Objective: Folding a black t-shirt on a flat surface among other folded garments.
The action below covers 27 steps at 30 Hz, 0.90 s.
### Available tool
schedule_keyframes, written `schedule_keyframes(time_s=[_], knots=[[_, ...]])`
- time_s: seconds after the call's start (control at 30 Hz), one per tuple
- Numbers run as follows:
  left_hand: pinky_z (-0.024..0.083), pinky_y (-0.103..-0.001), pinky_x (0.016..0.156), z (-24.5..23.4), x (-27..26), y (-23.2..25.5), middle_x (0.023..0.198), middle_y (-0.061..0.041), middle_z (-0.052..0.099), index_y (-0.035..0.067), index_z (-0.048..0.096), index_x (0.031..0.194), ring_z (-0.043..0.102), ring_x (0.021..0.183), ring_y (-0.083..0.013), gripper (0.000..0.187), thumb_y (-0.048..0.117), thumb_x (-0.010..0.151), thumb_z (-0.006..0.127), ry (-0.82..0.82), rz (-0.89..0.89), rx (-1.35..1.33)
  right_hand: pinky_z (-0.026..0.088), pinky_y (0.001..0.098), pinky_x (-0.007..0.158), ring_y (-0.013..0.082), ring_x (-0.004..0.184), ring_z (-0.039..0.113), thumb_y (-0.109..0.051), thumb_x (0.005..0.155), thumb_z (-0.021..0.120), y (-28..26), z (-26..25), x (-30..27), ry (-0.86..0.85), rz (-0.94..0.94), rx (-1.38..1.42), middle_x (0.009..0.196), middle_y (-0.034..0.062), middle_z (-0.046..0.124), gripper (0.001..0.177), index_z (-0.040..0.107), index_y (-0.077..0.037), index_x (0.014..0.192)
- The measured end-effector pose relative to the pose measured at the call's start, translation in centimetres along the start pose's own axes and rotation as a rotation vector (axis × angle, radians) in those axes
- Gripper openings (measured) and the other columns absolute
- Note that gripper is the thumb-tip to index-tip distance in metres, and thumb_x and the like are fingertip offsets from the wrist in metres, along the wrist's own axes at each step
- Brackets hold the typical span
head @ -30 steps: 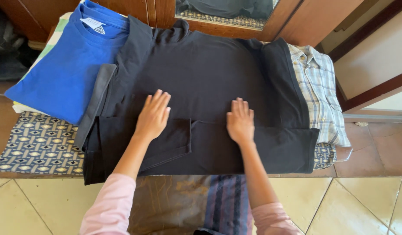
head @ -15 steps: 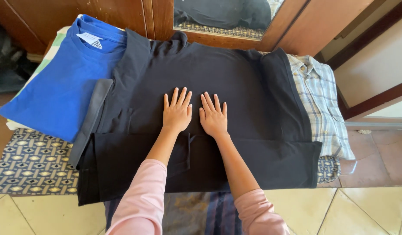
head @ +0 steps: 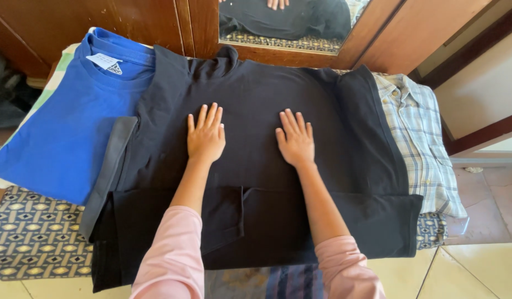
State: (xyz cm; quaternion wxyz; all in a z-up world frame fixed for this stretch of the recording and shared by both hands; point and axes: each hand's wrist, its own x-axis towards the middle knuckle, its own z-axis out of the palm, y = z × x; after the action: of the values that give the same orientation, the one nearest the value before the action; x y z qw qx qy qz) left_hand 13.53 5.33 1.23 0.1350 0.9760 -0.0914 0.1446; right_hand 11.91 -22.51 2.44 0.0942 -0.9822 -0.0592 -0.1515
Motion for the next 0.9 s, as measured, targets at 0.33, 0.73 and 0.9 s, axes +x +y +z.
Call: schedule_keyframes(time_s=[0.33, 0.73, 0.9], knots=[[0.015, -0.055, 0.125, 0.8, 0.2, -2.7, 0.166, -0.004, 0.036, 0.010, 0.047, 0.155, 0.026, 0.155, -0.0254, 0.052, 0.029, 0.106, 0.044, 0.114, -0.063, -0.006, 0.011, 0.0542, 0.125, 0.0267, 0.157, 0.018, -0.045, 0.105, 0.038, 5.5, -0.5, 1.4, -0.040, 0.251, -0.010, 0.169, -0.0022, 0.028, 0.061, 0.036, -0.018, 0.160], [0.021, -0.060, 0.127, 0.0, -0.3, 3.1, 0.160, -0.011, 0.048, 0.005, 0.057, 0.146, 0.033, 0.156, -0.0296, 0.045, 0.020, 0.104, 0.052, 0.143, 0.236, -0.047, 0.021, 0.0724, 0.114, 0.0412, 0.154, 0.020, -0.034, 0.098, 0.052, -8.3, -2.1, -1.2, -0.020, -0.039, -0.134, 0.168, 0.0140, 0.026, 0.059, 0.045, -0.011, 0.152], [0.021, -0.060, 0.123, 1.0, -0.6, 4.5, 0.162, -0.010, 0.044, 0.003, 0.048, 0.154, 0.032, 0.154, -0.0285, 0.058, 0.029, 0.103, 0.051, 0.103, 0.264, -0.191, 0.022, 0.0684, 0.118, 0.0301, 0.155, 0.028, -0.030, 0.103, 0.051, -7.0, 0.1, -0.4, -0.038, -0.220, 0.015, 0.166, 0.0025, 0.037, 0.056, 0.046, -0.016, 0.157]])
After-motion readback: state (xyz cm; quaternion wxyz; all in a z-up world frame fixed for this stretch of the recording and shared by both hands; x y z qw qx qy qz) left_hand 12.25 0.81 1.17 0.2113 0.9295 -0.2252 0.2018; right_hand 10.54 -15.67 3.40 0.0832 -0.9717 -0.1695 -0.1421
